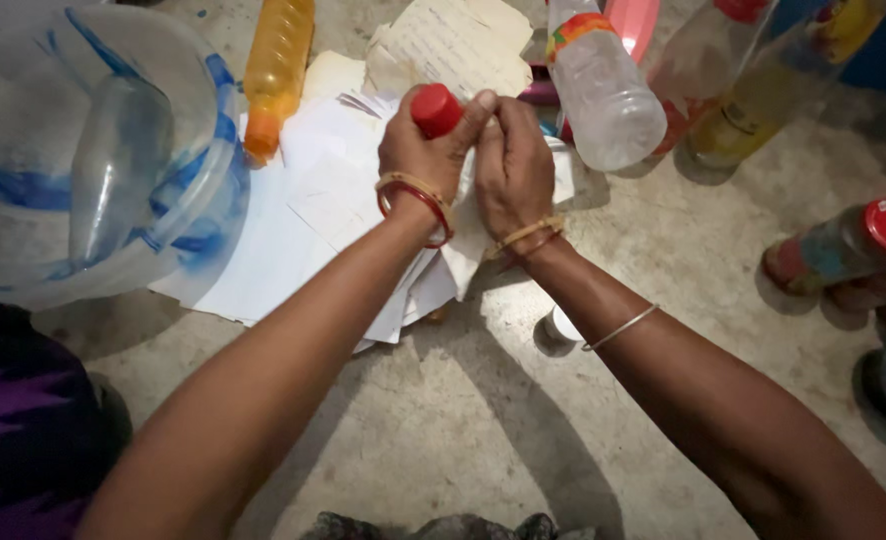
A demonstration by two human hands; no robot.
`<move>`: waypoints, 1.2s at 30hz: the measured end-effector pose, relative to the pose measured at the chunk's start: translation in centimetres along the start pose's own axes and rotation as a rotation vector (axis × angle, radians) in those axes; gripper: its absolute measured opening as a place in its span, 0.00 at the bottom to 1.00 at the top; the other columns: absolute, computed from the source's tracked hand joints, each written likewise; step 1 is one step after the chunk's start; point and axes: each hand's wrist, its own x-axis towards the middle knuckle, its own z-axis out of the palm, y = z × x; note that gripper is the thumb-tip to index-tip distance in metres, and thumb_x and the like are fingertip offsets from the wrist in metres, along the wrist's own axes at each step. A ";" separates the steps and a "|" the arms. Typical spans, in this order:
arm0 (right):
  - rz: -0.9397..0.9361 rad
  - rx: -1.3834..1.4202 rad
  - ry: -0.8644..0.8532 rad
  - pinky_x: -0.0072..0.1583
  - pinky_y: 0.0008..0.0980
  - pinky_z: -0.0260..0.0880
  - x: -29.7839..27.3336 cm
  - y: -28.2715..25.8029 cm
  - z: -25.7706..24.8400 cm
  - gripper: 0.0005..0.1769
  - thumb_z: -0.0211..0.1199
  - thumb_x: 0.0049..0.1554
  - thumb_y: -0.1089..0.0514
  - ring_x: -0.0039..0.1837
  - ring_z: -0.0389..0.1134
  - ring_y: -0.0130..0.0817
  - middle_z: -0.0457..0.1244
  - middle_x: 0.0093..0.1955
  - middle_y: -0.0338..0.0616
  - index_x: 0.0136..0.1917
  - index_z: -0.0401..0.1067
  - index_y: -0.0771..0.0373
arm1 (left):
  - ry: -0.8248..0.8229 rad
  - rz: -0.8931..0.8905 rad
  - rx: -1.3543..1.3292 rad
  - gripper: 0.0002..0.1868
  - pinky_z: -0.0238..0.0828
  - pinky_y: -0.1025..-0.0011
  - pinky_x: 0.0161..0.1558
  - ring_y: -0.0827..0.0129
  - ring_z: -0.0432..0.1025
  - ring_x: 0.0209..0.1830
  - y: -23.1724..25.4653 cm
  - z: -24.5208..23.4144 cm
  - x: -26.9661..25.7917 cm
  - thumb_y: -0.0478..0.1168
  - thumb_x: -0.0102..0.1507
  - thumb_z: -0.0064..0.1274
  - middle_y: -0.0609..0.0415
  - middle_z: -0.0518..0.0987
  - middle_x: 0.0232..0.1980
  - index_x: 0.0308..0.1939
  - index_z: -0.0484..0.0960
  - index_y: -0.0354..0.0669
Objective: The person wipes the exterior of several plastic and glass bottles and jars using a white cloth. They handle each item one at a time, wiping around the body and cap, then placing them aside on the floor.
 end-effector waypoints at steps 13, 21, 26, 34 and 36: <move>0.357 -0.199 0.018 0.57 0.51 0.65 -4.9 11.1 -4.9 0.24 0.43 0.68 0.44 0.55 0.68 0.59 0.67 0.53 0.62 0.57 0.72 0.62 | -0.372 -0.095 -0.467 0.18 0.77 0.71 0.53 0.73 0.80 0.49 -2.4 -1.3 1.5 0.40 0.57 0.64 0.55 0.86 0.50 0.48 0.76 0.39; 0.377 -0.237 -0.008 0.59 0.48 0.65 -5.2 7.7 -4.1 0.24 0.44 0.67 0.42 0.58 0.68 0.56 0.67 0.56 0.57 0.61 0.70 0.61 | -0.443 -0.225 -0.193 0.20 0.75 0.69 0.40 0.71 0.75 0.34 -0.5 -2.3 1.9 0.41 0.51 0.63 0.54 0.80 0.38 0.44 0.77 0.40; -0.047 -0.190 -0.041 0.66 0.47 0.66 -3.7 0.6 -1.2 0.24 0.53 0.70 0.45 0.65 0.66 0.54 0.63 0.62 0.57 0.68 0.65 0.66 | -0.211 0.010 0.038 0.24 0.76 0.70 0.40 0.72 0.77 0.34 1.1 -2.5 0.6 0.51 0.50 0.71 0.54 0.83 0.36 0.41 0.79 0.43; 0.062 -0.077 -0.011 0.62 0.43 0.68 -3.3 1.7 -2.3 0.22 0.47 0.70 0.46 0.62 0.69 0.50 0.66 0.61 0.58 0.65 0.68 0.65 | -0.192 0.108 0.253 0.28 0.78 0.64 0.39 0.63 0.81 0.35 1.2 -3.3 0.2 0.60 0.55 0.68 0.49 0.84 0.35 0.40 0.77 0.42; 0.252 -0.053 -0.009 0.57 0.42 0.68 -4.0 3.6 -3.0 0.24 0.43 0.69 0.45 0.56 0.71 0.49 0.68 0.55 0.56 0.63 0.70 0.62 | -0.184 0.120 0.244 0.28 0.77 0.63 0.39 0.61 0.82 0.35 1.0 -3.3 0.4 0.59 0.55 0.68 0.48 0.84 0.36 0.40 0.76 0.41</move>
